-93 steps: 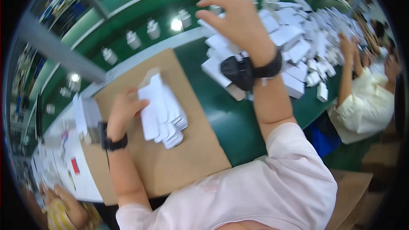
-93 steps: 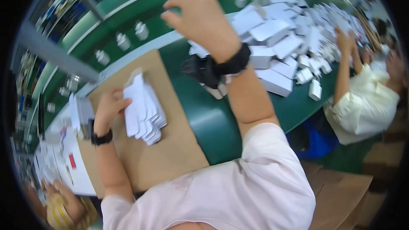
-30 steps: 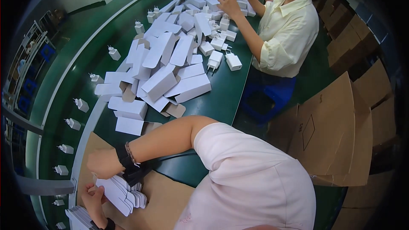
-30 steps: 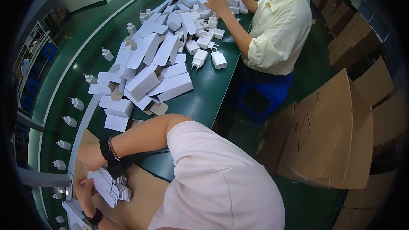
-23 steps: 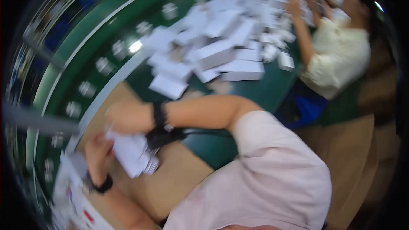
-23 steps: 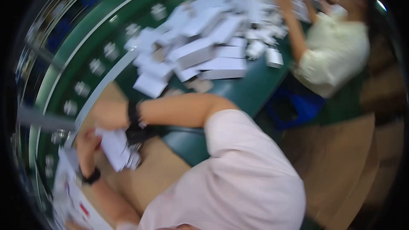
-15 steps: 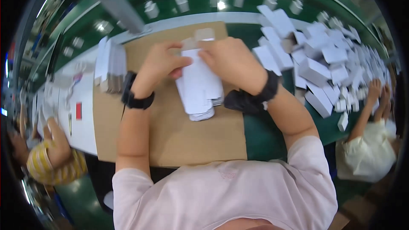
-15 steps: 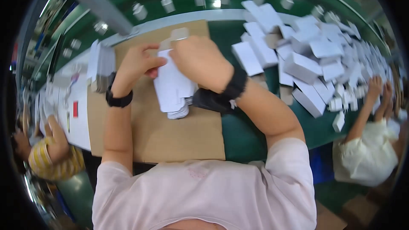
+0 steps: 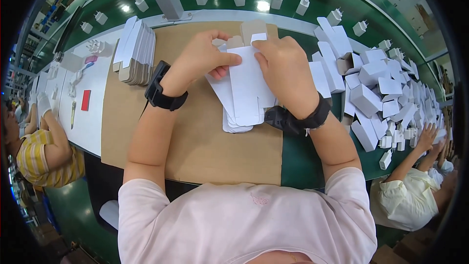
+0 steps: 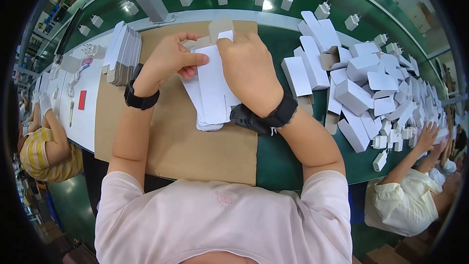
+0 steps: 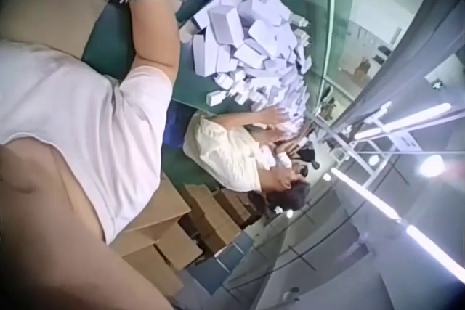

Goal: The person picks up a flat box from a stack, folds it into a rectangular shape, and tucks in the bottom flaps. They then fold and tuck the top flaps before placing the assembled box onto a pile on the conveyor belt.

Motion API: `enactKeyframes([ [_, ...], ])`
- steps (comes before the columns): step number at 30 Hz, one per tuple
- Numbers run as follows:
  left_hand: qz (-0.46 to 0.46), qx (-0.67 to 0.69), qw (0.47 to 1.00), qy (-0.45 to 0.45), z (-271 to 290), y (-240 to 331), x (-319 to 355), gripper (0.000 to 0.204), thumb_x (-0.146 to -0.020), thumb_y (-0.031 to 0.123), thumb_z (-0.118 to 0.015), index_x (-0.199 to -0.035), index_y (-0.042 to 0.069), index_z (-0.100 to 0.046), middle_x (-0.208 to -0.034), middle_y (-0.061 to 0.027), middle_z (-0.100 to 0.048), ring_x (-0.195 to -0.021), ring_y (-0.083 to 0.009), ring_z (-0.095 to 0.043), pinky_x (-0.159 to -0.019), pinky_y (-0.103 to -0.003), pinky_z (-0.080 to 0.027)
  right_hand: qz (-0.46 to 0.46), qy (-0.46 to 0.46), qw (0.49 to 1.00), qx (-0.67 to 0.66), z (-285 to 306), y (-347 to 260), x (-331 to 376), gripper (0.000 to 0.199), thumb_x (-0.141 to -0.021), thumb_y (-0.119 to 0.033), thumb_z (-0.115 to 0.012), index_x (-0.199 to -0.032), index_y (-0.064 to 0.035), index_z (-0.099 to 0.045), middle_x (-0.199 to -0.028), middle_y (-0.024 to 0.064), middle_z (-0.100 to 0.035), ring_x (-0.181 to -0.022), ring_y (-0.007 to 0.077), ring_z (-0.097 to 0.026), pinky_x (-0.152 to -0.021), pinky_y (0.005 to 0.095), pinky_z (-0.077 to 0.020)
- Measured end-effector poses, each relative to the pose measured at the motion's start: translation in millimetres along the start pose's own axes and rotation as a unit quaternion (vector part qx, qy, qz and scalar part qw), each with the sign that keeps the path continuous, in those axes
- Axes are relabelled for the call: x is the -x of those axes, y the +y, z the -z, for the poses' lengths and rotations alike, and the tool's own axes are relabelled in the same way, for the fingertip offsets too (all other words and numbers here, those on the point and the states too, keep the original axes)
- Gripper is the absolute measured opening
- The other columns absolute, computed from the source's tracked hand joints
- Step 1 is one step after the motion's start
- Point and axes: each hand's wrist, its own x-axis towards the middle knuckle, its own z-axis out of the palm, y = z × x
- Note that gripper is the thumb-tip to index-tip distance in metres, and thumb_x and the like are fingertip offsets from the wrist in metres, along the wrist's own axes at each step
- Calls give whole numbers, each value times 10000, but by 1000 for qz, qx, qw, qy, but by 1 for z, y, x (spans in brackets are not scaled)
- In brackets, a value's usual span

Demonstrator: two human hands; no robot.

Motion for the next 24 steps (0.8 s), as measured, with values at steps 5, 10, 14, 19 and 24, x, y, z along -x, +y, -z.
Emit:
enactKeyframes([
  [5, -7, 30, 1000, 0, 1, -5, -2, 563, -681, 114, -727, -1135, -59, -444, -669, -88, -600, -516, -121, -563, -449, -224, -468, 9, 84, 992, -91, 2, 0, -5, 243, -677, 3, -634, -914, -49, -621, -892, 121, -618, -772, 287, -560, -694, 351, -465],
  [10, -5, 95, 995, 0, 0, -1, 2, 550, -679, 117, -742, -1101, -47, -432, -673, -83, -602, -516, -117, -569, -456, -211, -473, 22, 106, 991, -84, 0, 7, -7, 256, -678, 15, -631, -924, -57, -620, -933, 130, -613, -793, 274, -568, -686, 338, -474],
  [14, 3, 91, 995, 31, 2, -4, -1, 501, -685, 123, -739, -1066, -45, -460, -677, -81, -607, -522, -113, -575, -464, -203, -476, 16, 116, 988, -103, 1, 5, -7, 280, -689, 11, -636, -959, -61, -613, -837, 107, -587, -712, 219, -546, -618, 282, -472],
  [19, 14, 104, 994, -2, 2, -6, -4, 438, -680, 172, -751, -994, -36, -528, -674, -70, -608, -534, -104, -578, -479, -203, -480, -41, 86, 983, -156, 13, 9, -10, 309, -693, 5, -635, -992, -67, -606, -740, 59, -521, -647, 134, -503, -582, 237, -445],
  [24, -30, 68, 997, -11, 8, -5, 0, 377, -737, 270, -710, -945, -10, -565, -712, -55, -605, -597, -107, -581, -541, -208, -495, -162, -52, 883, -438, 32, 26, -20, 472, -713, 29, -607, -1166, -39, -492, -713, 0, -529, -651, 70, -495, -573, 197, -397],
])
